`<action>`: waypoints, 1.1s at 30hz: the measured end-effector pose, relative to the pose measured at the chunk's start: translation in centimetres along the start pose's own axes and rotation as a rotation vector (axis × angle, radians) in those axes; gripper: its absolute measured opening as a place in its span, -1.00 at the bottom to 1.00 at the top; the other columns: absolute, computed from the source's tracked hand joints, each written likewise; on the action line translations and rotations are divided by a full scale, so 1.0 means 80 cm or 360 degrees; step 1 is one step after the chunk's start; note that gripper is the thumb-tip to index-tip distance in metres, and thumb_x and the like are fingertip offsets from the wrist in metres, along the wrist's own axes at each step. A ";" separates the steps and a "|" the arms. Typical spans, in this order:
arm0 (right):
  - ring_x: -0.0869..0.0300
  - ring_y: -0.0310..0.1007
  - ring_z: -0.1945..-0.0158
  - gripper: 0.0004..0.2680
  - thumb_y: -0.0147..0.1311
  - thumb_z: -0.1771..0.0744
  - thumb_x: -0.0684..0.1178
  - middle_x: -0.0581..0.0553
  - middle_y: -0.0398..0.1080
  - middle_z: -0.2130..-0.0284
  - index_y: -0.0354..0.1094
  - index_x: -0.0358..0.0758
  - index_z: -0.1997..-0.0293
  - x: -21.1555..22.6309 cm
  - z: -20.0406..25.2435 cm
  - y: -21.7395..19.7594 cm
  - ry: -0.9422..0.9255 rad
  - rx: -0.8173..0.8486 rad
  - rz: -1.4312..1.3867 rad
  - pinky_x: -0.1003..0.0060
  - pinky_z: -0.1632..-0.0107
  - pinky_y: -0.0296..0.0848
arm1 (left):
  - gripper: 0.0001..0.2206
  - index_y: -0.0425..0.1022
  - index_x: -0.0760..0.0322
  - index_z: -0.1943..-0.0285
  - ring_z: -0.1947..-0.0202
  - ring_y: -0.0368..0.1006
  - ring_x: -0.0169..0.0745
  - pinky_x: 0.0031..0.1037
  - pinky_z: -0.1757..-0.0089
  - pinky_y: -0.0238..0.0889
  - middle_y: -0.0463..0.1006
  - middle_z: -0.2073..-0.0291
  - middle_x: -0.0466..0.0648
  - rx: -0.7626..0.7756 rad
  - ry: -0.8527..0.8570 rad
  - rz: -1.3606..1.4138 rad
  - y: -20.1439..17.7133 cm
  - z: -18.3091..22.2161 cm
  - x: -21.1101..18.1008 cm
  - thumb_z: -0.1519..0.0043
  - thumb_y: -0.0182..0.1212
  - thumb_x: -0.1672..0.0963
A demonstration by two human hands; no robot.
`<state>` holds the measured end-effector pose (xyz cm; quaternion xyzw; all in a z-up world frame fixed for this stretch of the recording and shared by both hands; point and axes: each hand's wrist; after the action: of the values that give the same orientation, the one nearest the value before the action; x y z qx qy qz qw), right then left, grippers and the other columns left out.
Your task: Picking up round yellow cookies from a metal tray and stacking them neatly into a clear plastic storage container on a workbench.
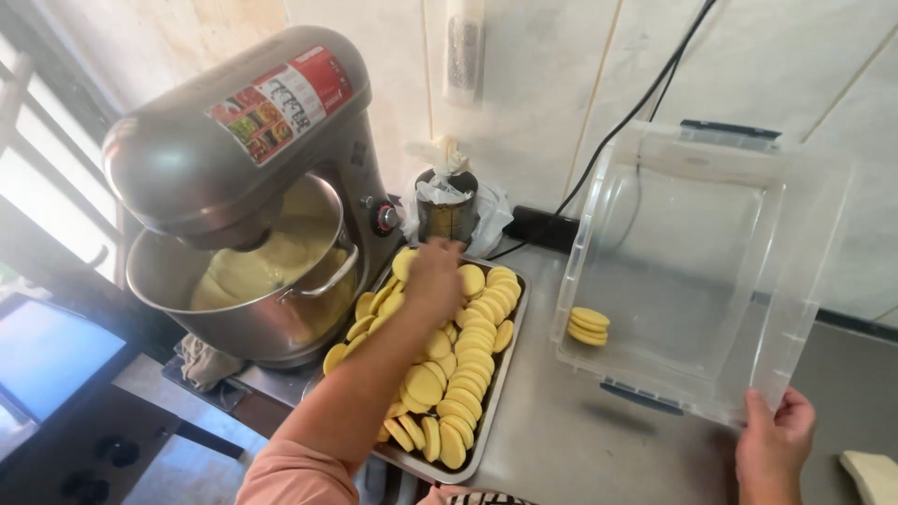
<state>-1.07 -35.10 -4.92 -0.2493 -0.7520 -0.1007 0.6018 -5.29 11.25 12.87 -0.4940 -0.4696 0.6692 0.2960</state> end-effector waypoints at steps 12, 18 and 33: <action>0.11 0.33 0.01 -0.72 0.14 -0.41 -0.05 -0.14 0.33 0.03 0.19 -0.31 -0.19 -0.002 0.003 -0.005 0.0039 0.0003 0.0034 0.21 -0.07 0.30 | -0.45 0.28 0.02 -0.42 -0.21 0.34 0.10 -0.10 -0.08 0.33 0.32 -0.24 0.03 0.0038 -0.0116 -0.0165 -0.012 -0.064 0.104 -0.21 0.30 0.05; 0.08 0.35 0.00 -0.71 0.16 -0.39 -0.08 -0.17 0.35 0.01 0.19 -0.31 -0.20 0.012 0.007 -0.004 0.0105 0.0026 0.0067 0.18 -0.07 0.31 | -0.37 0.24 0.20 -0.39 -0.16 0.37 0.16 -0.09 -0.06 0.30 0.32 -0.22 0.15 -0.0286 -0.0027 0.0111 0.030 -0.126 0.145 -0.16 0.37 -0.02; 0.12 0.37 0.00 -0.70 0.16 -0.36 -0.10 -0.15 0.37 0.00 0.21 -0.27 -0.20 0.010 0.006 -0.004 0.0142 0.0029 0.0060 0.24 -0.05 0.35 | -0.58 0.30 0.21 -0.22 -0.04 0.31 0.14 -0.07 0.16 0.37 0.26 -0.08 0.08 0.0016 0.0143 -0.0348 0.005 -0.059 0.100 -0.20 0.25 0.08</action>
<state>-1.75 -34.92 -4.23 -0.2532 -0.7206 -0.0934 0.6387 -3.53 19.58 9.08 -0.4679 -0.5034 0.6125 0.3905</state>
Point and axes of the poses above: each hand's wrist, its own z-axis away from the middle knuckle, its own y-axis out of the palm, x = y × z
